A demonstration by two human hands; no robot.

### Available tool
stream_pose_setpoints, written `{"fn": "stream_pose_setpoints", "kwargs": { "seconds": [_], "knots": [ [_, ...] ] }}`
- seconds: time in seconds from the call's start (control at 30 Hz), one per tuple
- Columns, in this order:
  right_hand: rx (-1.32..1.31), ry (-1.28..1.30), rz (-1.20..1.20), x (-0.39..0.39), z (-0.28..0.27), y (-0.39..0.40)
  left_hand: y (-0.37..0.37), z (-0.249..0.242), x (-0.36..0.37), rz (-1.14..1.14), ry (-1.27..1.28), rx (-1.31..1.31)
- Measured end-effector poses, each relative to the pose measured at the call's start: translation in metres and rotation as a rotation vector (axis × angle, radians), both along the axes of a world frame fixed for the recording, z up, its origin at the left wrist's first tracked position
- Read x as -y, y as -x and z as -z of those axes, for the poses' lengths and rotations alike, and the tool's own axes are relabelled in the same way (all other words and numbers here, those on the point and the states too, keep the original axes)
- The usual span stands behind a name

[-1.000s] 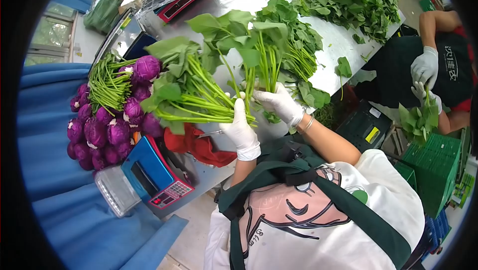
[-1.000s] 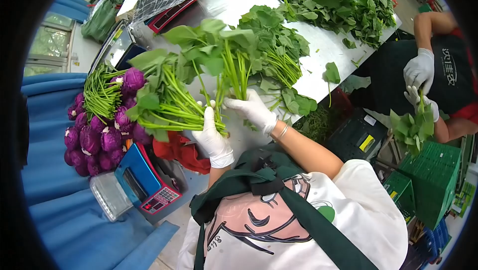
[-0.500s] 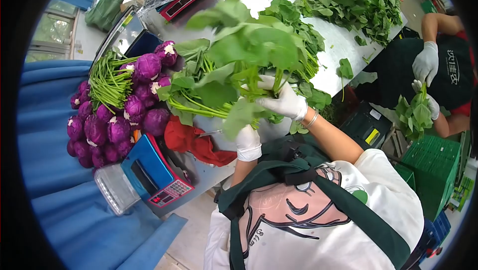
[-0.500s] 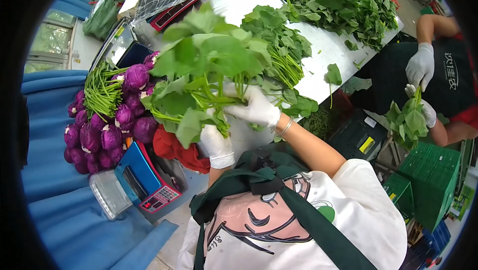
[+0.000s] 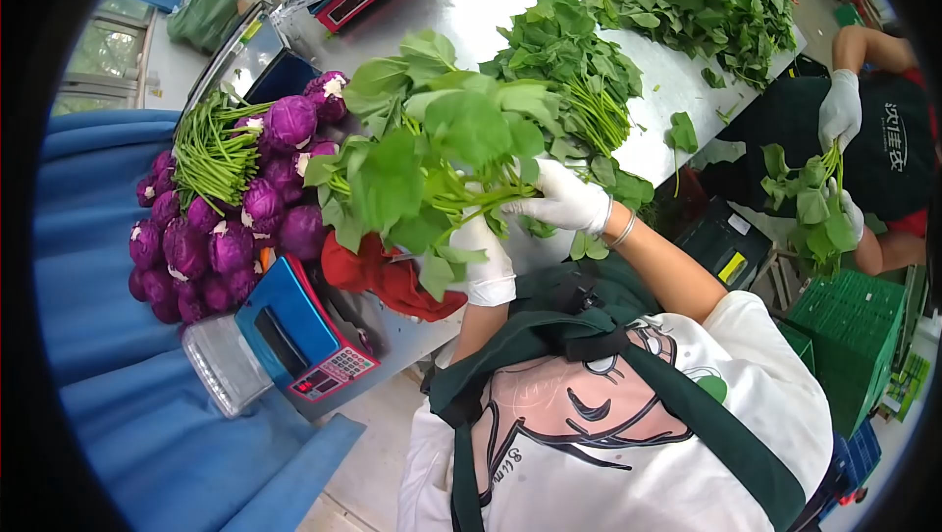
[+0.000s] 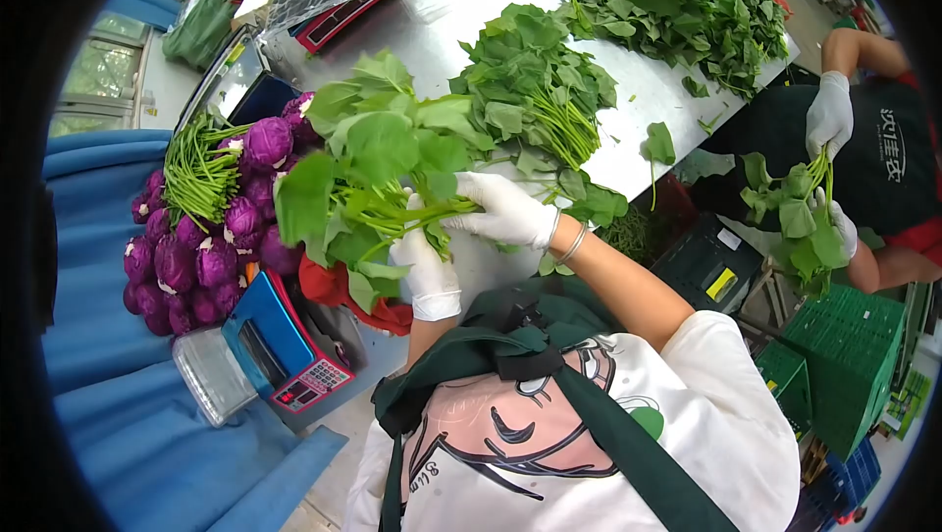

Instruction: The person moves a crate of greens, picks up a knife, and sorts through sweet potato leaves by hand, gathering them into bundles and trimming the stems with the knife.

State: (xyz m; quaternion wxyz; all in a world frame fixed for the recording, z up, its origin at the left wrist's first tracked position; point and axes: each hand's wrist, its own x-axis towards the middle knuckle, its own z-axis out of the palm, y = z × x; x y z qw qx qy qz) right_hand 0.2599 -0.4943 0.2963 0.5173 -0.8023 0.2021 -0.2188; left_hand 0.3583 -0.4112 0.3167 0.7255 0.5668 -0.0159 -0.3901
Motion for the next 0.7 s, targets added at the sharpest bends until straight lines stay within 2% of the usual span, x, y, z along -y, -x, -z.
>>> {"fn": "stream_pose_setpoints", "kwargs": {
  "seconds": [0.03,0.1,0.13,0.23,0.33,0.43,0.53,0.57,0.63,0.7],
  "knots": [
    [0.026,0.058,-0.004,-0.001,0.003,-0.001,-0.001,0.002,0.001,-0.003,0.036,-0.004],
    [0.061,-0.229,0.052,-0.008,0.005,-0.002,-0.005,0.012,0.003,-0.011,0.108,-0.016],
    [0.078,-0.369,0.077,-0.011,0.005,-0.003,-0.010,0.017,0.003,0.091,0.116,-0.014],
    [0.171,-0.439,0.129,-0.020,0.002,-0.003,-0.011,0.020,0.007,0.067,0.197,-0.088],
    [0.010,-0.562,0.138,-0.021,-0.017,0.006,-0.009,0.029,-0.003,0.202,0.278,-0.161],
    [0.070,-0.716,0.205,-0.026,-0.013,0.011,-0.010,0.033,-0.006,0.289,0.345,-0.300],
    [0.129,-0.382,0.272,-0.032,-0.005,0.013,-0.011,0.025,-0.005,0.277,0.336,-0.478],
    [0.170,-0.468,0.311,-0.035,0.001,0.013,-0.010,0.022,-0.004,0.264,0.320,-0.543],
    [0.253,-0.639,0.388,-0.041,0.003,0.010,-0.010,0.026,-0.003,0.288,0.410,-0.505],
    [0.108,-0.577,0.451,-0.050,0.001,0.016,-0.012,0.024,0.003,0.236,0.422,-0.407]
  ]
}}
